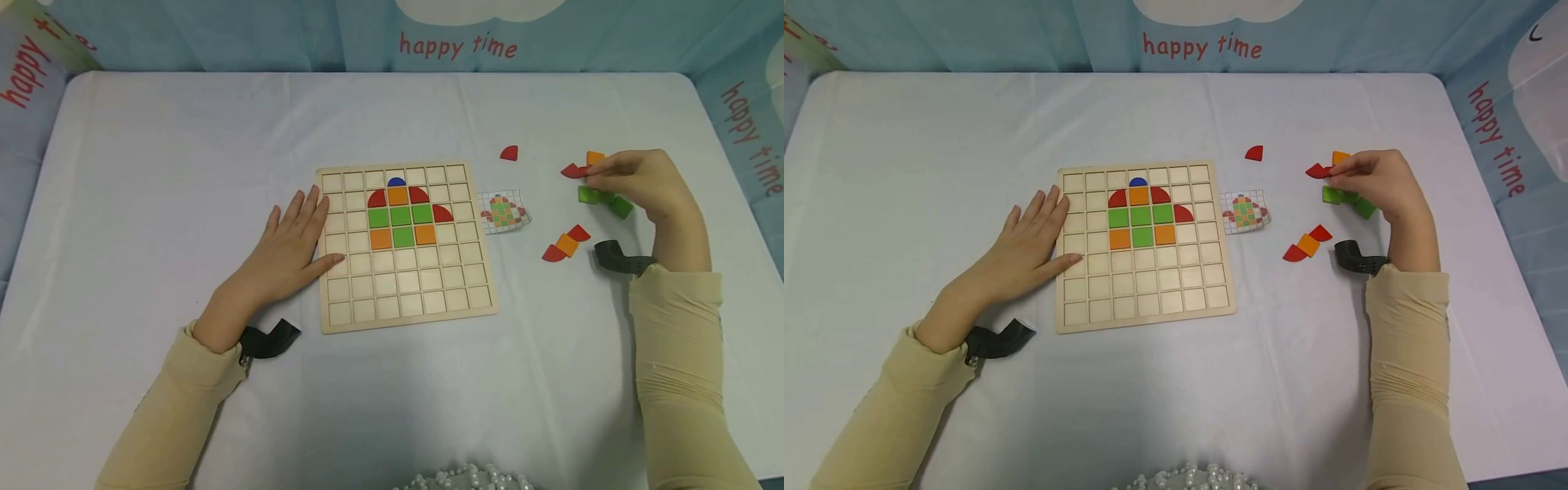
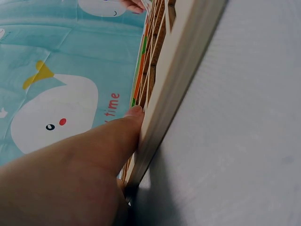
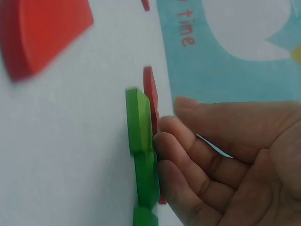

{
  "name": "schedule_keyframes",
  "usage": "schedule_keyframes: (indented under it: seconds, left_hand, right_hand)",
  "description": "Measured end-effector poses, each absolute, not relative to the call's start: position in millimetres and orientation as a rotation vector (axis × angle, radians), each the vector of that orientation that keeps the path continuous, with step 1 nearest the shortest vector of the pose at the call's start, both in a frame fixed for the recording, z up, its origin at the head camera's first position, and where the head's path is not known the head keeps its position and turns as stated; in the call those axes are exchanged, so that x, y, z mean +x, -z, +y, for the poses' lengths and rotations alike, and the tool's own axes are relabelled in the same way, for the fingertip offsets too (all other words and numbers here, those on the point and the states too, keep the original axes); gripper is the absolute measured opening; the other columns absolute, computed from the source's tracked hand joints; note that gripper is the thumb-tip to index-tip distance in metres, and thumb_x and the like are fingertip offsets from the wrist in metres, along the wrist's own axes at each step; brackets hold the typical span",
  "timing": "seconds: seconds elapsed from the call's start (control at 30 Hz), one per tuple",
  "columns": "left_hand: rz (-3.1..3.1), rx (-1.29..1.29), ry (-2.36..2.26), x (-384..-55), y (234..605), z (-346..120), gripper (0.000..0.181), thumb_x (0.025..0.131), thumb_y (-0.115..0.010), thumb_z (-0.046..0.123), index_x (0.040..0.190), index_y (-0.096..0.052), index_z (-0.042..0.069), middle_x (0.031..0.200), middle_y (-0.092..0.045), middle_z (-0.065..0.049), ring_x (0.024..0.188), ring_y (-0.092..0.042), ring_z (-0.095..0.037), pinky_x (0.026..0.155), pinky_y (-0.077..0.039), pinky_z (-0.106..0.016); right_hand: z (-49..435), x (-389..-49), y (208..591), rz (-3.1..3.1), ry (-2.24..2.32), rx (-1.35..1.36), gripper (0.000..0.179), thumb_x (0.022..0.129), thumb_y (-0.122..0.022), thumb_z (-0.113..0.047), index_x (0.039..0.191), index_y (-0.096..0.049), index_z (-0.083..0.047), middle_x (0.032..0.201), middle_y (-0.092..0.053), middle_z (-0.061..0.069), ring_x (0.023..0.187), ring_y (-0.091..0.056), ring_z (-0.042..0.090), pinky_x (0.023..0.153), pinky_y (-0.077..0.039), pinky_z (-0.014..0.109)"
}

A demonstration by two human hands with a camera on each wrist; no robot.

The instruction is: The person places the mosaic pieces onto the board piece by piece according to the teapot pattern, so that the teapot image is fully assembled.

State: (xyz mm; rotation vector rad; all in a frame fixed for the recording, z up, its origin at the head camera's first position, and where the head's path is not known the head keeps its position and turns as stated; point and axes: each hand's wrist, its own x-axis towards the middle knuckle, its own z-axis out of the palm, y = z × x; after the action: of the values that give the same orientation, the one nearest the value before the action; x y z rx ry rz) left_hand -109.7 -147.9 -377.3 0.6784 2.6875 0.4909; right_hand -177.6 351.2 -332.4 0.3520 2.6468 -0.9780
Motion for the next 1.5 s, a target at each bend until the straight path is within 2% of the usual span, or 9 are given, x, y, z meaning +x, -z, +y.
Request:
schedule_keyframes:
  seconds: [0.17, 0.4, 0.57, 0.83, 0.97, 1.1, 1.27, 1.5]
  left_hand:
    - [2.688, 0.677, -0.490, -110, 377, -147, 0.083, 0.097, -0.044, 0.047, 0.151, 0.002, 0.004, 0.156, 0.013, -0.011, 0.142, 0.015, -0.026, 0.111, 0.007, -0.052]
    - [2.688, 0.674, -0.485, -110, 378, -147, 0.083, 0.097, -0.044, 0.047, 0.151, 0.003, 0.004, 0.156, 0.013, -0.011, 0.142, 0.015, -0.026, 0.110, 0.007, -0.052]
    - [2.691, 0.677, -0.488, -110, 379, -147, 0.083, 0.097, -0.044, 0.047, 0.151, 0.003, 0.004, 0.156, 0.013, -0.011, 0.142, 0.015, -0.026, 0.111, 0.007, -0.052]
    - [2.690, 0.681, -0.498, -110, 379, -148, 0.083, 0.097, -0.044, 0.046, 0.151, 0.002, 0.004, 0.156, 0.012, -0.011, 0.142, 0.015, -0.026, 0.110, 0.007, -0.053]
    - [2.691, 0.681, -0.499, -111, 379, -148, 0.083, 0.097, -0.044, 0.047, 0.151, 0.003, 0.004, 0.156, 0.013, -0.011, 0.142, 0.015, -0.026, 0.110, 0.007, -0.053]
    - [2.690, 0.684, -0.493, -111, 381, -148, 0.083, 0.097, -0.044, 0.047, 0.151, 0.003, 0.004, 0.156, 0.013, -0.011, 0.142, 0.015, -0.026, 0.110, 0.007, -0.053]
    - [2.690, 0.683, -0.489, -111, 381, -149, 0.083, 0.097, -0.044, 0.047, 0.151, 0.003, 0.004, 0.156, 0.013, -0.012, 0.142, 0.015, -0.027, 0.110, 0.007, -0.053]
    - [2.701, 0.692, -0.488, -111, 383, -150, 0.084, 0.097, -0.043, 0.049, 0.151, 0.004, 0.004, 0.156, 0.013, -0.011, 0.142, 0.016, -0.026, 0.110, 0.007, -0.053]
  right_hand:
    - [357, -178, 334, 2.642, 0.844, 0.316, 0.033, 0.087, -0.067, -0.036, 0.112, -0.067, -0.015, 0.082, -0.061, -0.022, 0.089, -0.046, 0.012, 0.074, -0.038, 0.026]
    - [358, -177, 335, 2.652, 0.736, 0.140, 0.043, 0.085, -0.072, -0.025, 0.117, -0.061, 0.001, 0.081, -0.059, -0.015, 0.076, -0.051, 0.008, 0.064, -0.042, 0.019]
    - [355, -177, 336, 2.660, 0.677, 0.106, 0.044, 0.082, -0.075, -0.024, 0.114, -0.061, 0.003, 0.085, -0.060, -0.005, 0.073, -0.052, 0.008, 0.063, -0.041, 0.019]
    - [349, -176, 336, 2.663, 0.637, 0.060, 0.035, 0.083, -0.074, -0.020, 0.105, -0.059, 0.002, 0.096, -0.056, 0.011, 0.082, -0.048, 0.019, 0.063, -0.040, 0.020]
    - [347, -175, 335, 2.660, 0.640, 0.044, 0.029, 0.084, -0.072, -0.021, 0.098, -0.058, 0.000, 0.095, -0.055, 0.011, 0.083, -0.047, 0.020, 0.064, -0.040, 0.021]
    - [346, -174, 333, 2.665, 0.674, 0.032, 0.026, 0.085, -0.071, -0.022, 0.094, -0.059, -0.001, 0.087, -0.056, 0.004, 0.077, -0.048, 0.017, 0.063, -0.040, 0.022]
    - [345, -171, 328, 2.671, 0.781, 0.038, 0.024, 0.086, -0.071, -0.025, 0.095, -0.063, -0.005, 0.080, -0.060, -0.006, 0.072, -0.051, 0.015, 0.061, -0.042, 0.023]
    - [335, -167, 317, 2.700, 0.851, 0.020, 0.023, 0.087, -0.070, -0.026, 0.098, -0.064, -0.006, 0.079, -0.061, -0.006, 0.073, -0.053, 0.015, 0.060, -0.042, 0.022]
